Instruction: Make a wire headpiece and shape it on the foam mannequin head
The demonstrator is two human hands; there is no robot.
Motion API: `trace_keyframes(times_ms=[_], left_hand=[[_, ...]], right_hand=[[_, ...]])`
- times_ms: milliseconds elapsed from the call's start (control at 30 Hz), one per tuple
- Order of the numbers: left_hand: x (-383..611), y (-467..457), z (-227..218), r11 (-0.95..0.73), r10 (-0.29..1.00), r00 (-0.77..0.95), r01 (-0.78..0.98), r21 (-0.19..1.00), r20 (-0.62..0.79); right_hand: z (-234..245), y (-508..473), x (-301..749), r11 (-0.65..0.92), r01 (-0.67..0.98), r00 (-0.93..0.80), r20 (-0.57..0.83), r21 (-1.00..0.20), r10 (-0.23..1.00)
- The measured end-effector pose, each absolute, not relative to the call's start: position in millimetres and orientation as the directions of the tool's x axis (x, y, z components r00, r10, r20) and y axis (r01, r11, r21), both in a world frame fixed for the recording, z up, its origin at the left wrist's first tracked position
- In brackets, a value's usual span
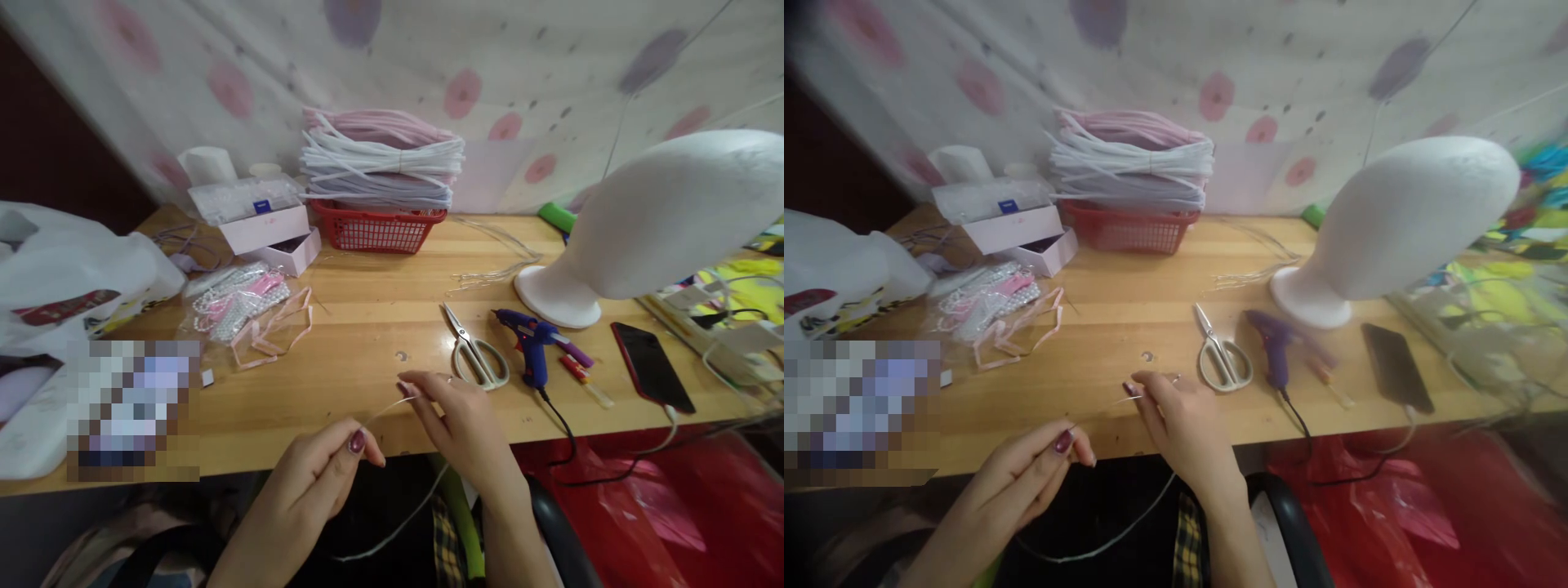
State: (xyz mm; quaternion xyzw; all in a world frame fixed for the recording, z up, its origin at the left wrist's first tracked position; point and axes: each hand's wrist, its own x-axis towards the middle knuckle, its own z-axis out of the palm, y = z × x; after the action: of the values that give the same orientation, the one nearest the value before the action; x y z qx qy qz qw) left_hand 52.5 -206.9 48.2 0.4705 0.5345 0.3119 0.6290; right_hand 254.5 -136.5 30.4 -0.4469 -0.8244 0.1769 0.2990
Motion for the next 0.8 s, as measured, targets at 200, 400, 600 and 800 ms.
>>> trace_keyframes(times_ms=[200, 400, 600, 800], left_hand=[[55.2, -214.9, 58.1, 0.393, 0.91, 0.156, -0.019, 0.92, -0.385], [66.0, -221.8, 64.7, 0.37, 0.91, 0.214, -0.026, 0.929, -0.356], [72.4, -227.9, 65.6, 0.296, 0.917, 0.245, 0.114, 0.948, -0.316], [73.8, -231.4, 65.6, 0.361, 0.907, 0.232, 0.006, 0.933, -0.352]], right_hand=[[47.9, -152.3, 251.4, 0.608, 0.606, -0.43, 0.432, -0.513, 0.793], [48.2, -156.2, 244.6, 0.587, 0.624, -0.386, 0.449, -0.516, 0.806], [46.5, -156.4, 251.8, 0.493, 0.559, -0.383, 0.32, -0.666, 0.867], [49.5, -156.9, 255.2, 0.366, 0.427, -0.28, 0.264, -0.827, 0.923]])
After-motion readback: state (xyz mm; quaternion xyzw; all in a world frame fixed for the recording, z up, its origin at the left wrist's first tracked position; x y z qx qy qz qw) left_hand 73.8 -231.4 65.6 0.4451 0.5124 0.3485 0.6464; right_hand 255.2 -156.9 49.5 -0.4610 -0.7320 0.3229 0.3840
